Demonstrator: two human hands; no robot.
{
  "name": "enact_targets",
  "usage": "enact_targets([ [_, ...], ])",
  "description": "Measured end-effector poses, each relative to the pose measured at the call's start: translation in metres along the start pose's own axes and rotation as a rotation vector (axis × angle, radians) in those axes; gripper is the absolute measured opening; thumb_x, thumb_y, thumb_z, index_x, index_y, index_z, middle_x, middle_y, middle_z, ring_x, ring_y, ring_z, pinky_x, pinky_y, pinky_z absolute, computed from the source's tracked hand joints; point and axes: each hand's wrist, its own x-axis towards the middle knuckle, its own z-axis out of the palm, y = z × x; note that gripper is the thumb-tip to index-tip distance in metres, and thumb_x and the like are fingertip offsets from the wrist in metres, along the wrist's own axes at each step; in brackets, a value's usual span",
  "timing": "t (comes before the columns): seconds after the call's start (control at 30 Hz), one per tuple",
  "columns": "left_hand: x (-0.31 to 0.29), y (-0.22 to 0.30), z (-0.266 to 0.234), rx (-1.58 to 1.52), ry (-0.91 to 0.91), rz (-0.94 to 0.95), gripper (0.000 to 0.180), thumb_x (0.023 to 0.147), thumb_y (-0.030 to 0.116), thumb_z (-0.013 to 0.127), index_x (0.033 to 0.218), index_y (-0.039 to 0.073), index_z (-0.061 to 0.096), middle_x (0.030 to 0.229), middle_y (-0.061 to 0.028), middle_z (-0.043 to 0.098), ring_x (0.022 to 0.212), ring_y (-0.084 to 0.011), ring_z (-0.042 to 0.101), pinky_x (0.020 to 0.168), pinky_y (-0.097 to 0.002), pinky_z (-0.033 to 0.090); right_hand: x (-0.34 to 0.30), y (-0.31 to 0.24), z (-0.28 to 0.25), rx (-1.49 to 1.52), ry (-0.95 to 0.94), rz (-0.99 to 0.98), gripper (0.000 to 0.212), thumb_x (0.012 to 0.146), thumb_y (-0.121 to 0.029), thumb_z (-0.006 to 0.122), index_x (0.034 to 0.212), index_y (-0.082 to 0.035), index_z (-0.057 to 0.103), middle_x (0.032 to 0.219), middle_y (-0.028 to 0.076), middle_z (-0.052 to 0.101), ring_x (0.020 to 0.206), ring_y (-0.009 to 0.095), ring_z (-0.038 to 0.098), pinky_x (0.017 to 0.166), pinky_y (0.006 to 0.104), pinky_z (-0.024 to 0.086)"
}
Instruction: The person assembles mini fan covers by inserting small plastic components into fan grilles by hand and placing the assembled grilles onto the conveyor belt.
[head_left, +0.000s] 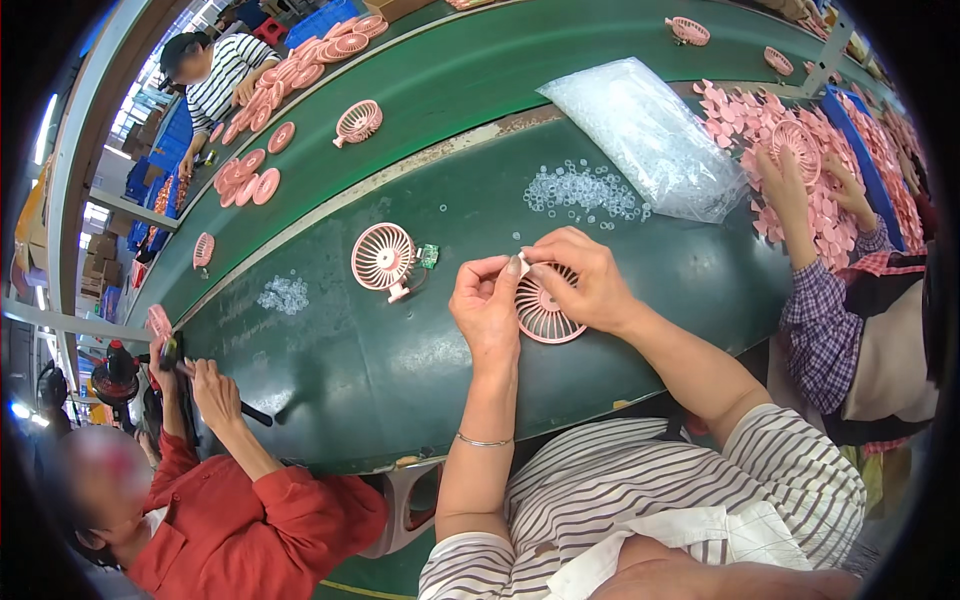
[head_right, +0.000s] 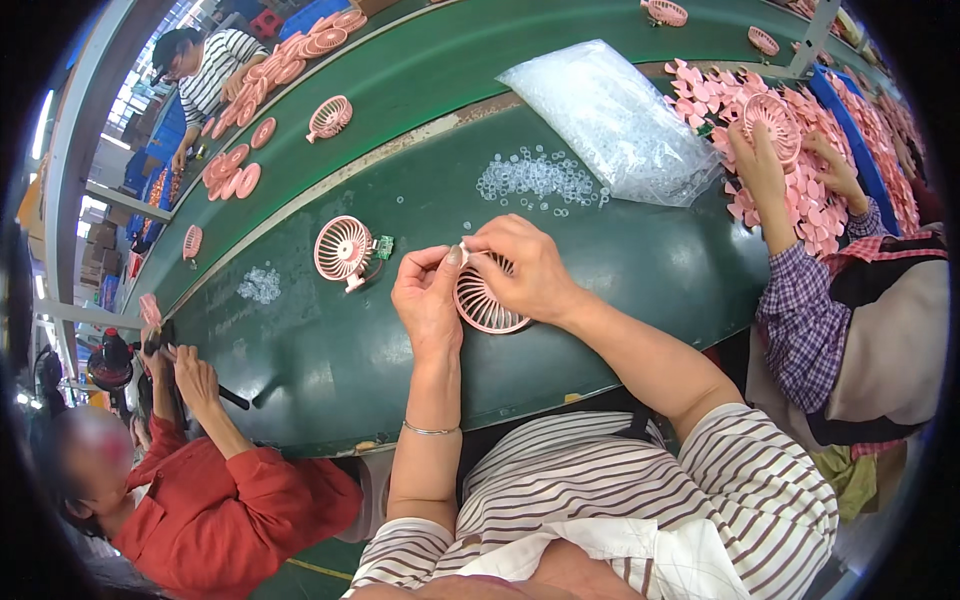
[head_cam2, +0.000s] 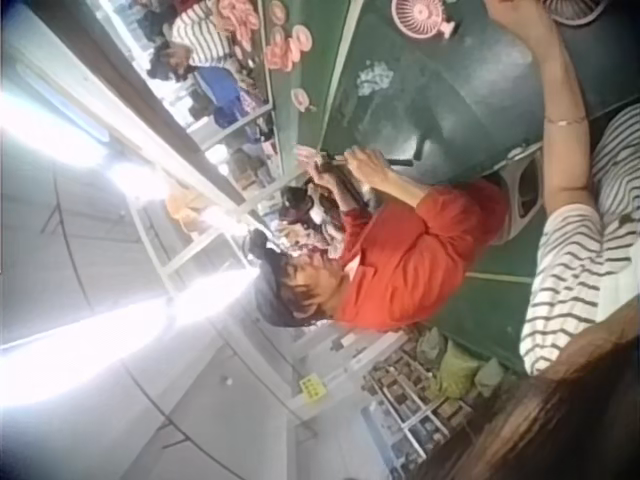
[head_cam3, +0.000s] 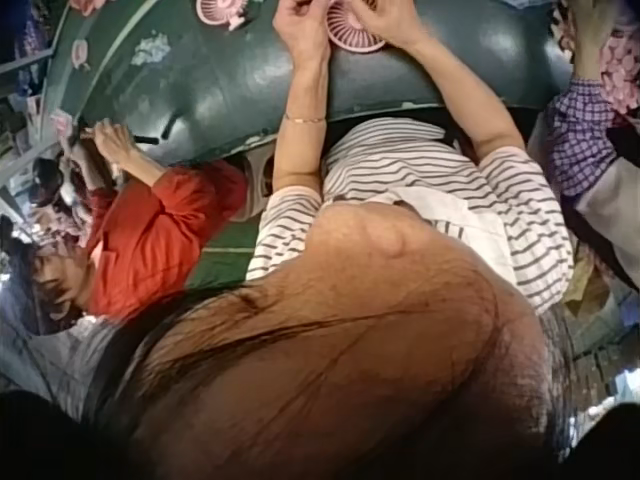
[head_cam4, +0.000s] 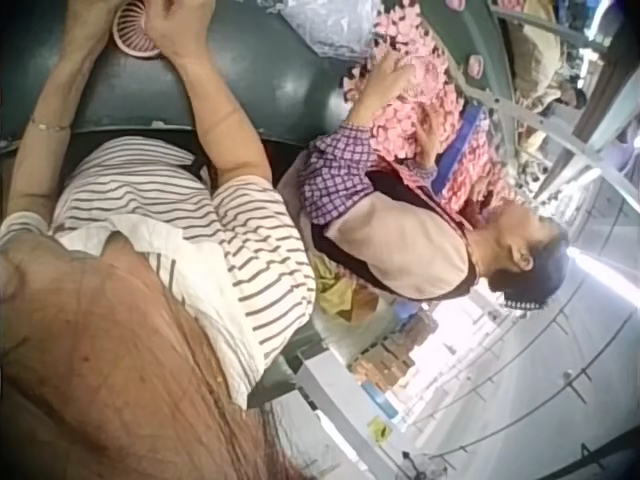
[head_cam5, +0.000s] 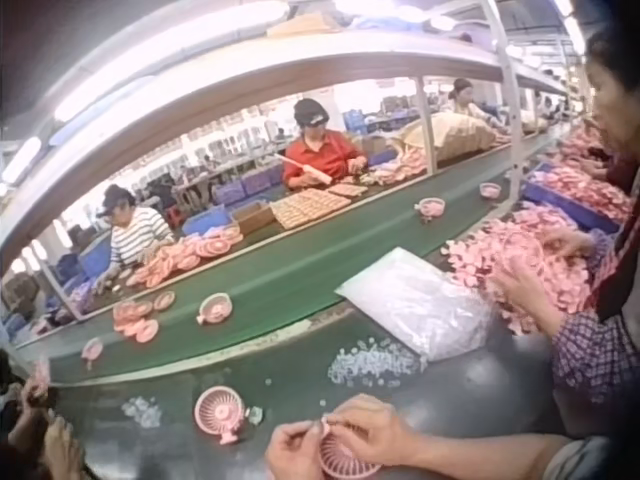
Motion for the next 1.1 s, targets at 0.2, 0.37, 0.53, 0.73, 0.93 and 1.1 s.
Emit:
enact_targets([
  [0.2, 0.000, -0.002, -0.004, 0.043, -0.053, 0.073, 0.012, 0.078, -0.002, 0.066, 0.086, 0.000, 0.056, 0.080, -0.0066, 0.061, 0.069, -0.0092, 0.058, 0.064, -0.0201, 0.049, 0.005, 0.003, -0.007, 0.527, -0.164, 0.392, 0.019, 0.087, -0.014, 0.057, 0.093, 0.004, 0.062, 0.086, 0.005, 0.064, 0.076, 0.008, 0.059, 0.065, 0.0220, 0.048],
  [0.37, 0.002, -0.007, -0.003, 0.037, -0.052, 0.065, 0.011, 0.079, -0.003, 0.064, 0.087, -0.001, 0.056, 0.081, -0.0068, 0.061, 0.069, -0.0097, 0.058, 0.064, -0.0206, 0.049, 0.005, 0.002, -0.005, 0.293, -0.251, 0.264, 0.021, 0.088, -0.012, 0.055, 0.101, 0.003, 0.062, 0.085, 0.006, 0.059, 0.078, 0.011, 0.058, 0.069, 0.0232, 0.047],
  [0.53, 0.005, 0.001, -0.001, 0.089, -0.062, -0.136, 0.018, 0.086, 0.009, 0.060, 0.100, -0.002, 0.057, 0.093, -0.0087, 0.061, 0.081, -0.0116, 0.059, 0.072, -0.0226, 0.049, 0.002, 0.013, -0.011, 0.092, -0.147, 0.322, 0.021, 0.079, -0.011, 0.063, 0.097, 0.000, 0.066, 0.081, 0.009, 0.060, 0.075, 0.015, 0.058, 0.065, 0.0263, 0.045],
  [0.73, -0.002, 0.011, 0.001, 0.376, -0.303, 0.000, 0.033, 0.084, 0.007, 0.061, 0.114, -0.003, 0.050, 0.100, -0.0118, 0.061, 0.087, -0.0122, 0.059, 0.076, -0.0235, 0.048, 0.005, 0.015, -0.015, 0.142, 0.029, 0.315, 0.024, 0.077, -0.014, 0.064, 0.095, 0.001, 0.066, 0.081, 0.014, 0.061, 0.072, 0.021, 0.060, 0.067, 0.0292, 0.047],
  [0.93, -0.009, 0.001, 0.008, 0.471, -0.124, 0.220, 0.022, 0.083, 0.000, 0.059, 0.105, -0.002, 0.056, 0.088, -0.0101, 0.065, 0.076, -0.0116, 0.062, 0.067, -0.0229, 0.050, 0.007, 0.007, -0.017, 0.490, -0.175, 0.407, 0.021, 0.084, -0.006, 0.060, 0.103, 0.001, 0.064, 0.095, 0.008, 0.057, 0.084, 0.012, 0.055, 0.071, 0.0239, 0.045],
  [1.1, -0.012, 0.004, 0.007, 0.859, -0.122, 0.504, 0.028, 0.079, -0.001, 0.060, 0.107, 0.001, 0.057, 0.087, -0.0122, 0.065, 0.073, -0.0141, 0.063, 0.065, -0.0253, 0.049, 0.003, 0.006, -0.016, 0.183, -0.307, 0.181, 0.021, 0.085, -0.010, 0.056, 0.099, 0.003, 0.064, 0.095, 0.009, 0.056, 0.086, 0.011, 0.054, 0.073, 0.0246, 0.045],
])
